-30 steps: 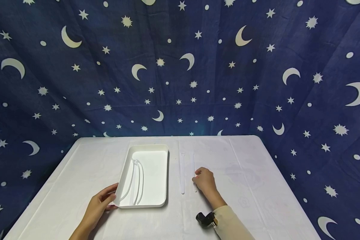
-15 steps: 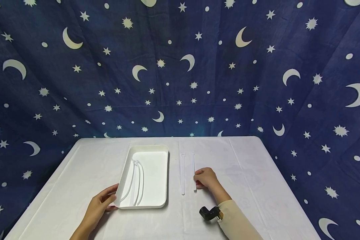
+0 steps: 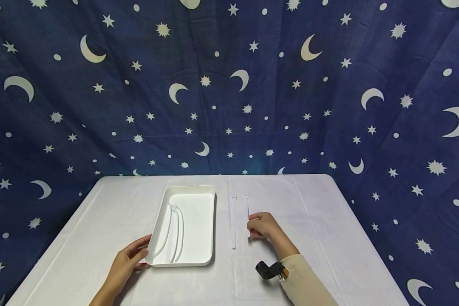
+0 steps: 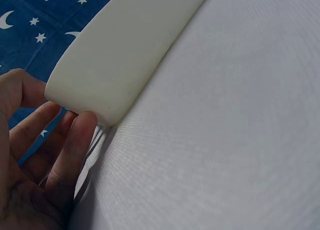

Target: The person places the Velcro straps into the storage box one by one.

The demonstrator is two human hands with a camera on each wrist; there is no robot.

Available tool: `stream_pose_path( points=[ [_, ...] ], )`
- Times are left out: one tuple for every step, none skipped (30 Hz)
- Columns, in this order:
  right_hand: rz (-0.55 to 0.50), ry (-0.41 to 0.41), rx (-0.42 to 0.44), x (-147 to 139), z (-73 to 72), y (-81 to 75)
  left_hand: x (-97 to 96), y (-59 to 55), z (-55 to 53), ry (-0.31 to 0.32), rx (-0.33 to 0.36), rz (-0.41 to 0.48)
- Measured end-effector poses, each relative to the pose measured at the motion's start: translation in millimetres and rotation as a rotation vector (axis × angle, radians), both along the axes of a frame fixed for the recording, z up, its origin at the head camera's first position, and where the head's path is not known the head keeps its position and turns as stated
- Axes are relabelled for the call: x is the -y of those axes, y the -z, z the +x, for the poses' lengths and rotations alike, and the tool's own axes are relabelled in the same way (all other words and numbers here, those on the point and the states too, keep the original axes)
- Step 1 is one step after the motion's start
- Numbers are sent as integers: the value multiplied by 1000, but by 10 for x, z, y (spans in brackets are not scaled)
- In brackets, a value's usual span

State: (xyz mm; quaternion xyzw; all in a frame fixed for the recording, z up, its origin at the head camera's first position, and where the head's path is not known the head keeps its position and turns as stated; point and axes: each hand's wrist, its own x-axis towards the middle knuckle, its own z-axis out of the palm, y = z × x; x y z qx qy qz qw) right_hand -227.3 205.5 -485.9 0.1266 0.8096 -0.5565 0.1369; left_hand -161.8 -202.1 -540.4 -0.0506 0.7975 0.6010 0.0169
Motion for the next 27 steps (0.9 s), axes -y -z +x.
stream_pose_path(
  points=[
    [1, 3, 1, -2, -3, -4, 0, 1, 1, 1, -2, -2],
    [5, 2, 0, -5, -6, -8, -1, -1, 4, 1, -3, -4],
    [7, 1, 2, -8, -10, -12, -1, -2, 4, 1, -3, -4],
    [14, 1, 3, -8, -12, -18, -2, -3, 5, 1, -4, -3],
    [18, 0, 6, -8, -14, -26, -2, -4, 7, -1, -5, -4],
    [20, -1, 8, -8, -18, -29, -4, -6, 7, -4, -5, -3],
    [24, -3, 9, -8, -23, -32, -4, -7, 9, -5, -5, -1],
    [31, -6, 8, -6, -27, -37, -4, -6, 8, -8, -5, 1],
    [32, -5, 8, -4, -31, -44, -3, -1, 7, -10, -5, -1],
    [33, -3, 7, 0, -33, -53, -1, 1, 8, -10, -7, -3],
    [31, -3, 4, 2, -36, -58, 1, 4, 8, -12, -7, -5],
    [32, -2, 0, 5, -40, -63, 2, 6, 9, -12, -8, -6],
    [33, -2, -3, 6, -41, -67, 3, 7, 9, -11, -10, -7],
    [32, 3, -3, 8, -41, -74, 4, 8, 9, -10, -11, -10],
    [30, 4, -4, 9, -41, -79, 3, 6, 8, -8, -12, -10],
    [31, 4, -6, 10, -41, -84, 3, 3, 8, -6, -13, -9],
    [35, 2, -9, 7, -41, -87, 2, 0, 6, -5, -12, -6],
    [34, 5, -8, 5, -40, -90, 1, -4, 7, -2, -15, -5],
    [36, 6, -9, 2, -41, -91, 0, -6, 5, 1, -14, -2],
    [36, 9, -10, 0, -39, -98, 0, -8, 3, 2, -14, 0],
    [36, 6, -15, -6, -37, -100, -1, -9, 1, 2, -13, 1],
    [35, 8, -17, -8, -33, -109, -1, -9, 0, 2, -12, 2],
    [35, 6, -22, -11, -29, -114, -1, -7, -1, 2, -11, -2],
    [34, 9, -21, -12, -25, -121, -1, -5, -1, 1, -12, -6],
    [34, 5, -26, -13, -20, -131, -1, -2, -4, -1, -9, -10],
    [28, 6, -27, -14, -14, -141, -1, 0, -6, 0, -9, -14],
    [24, 2, -32, -17, -11, -147, -1, 3, -8, 0, -8, -16]
  ],
)
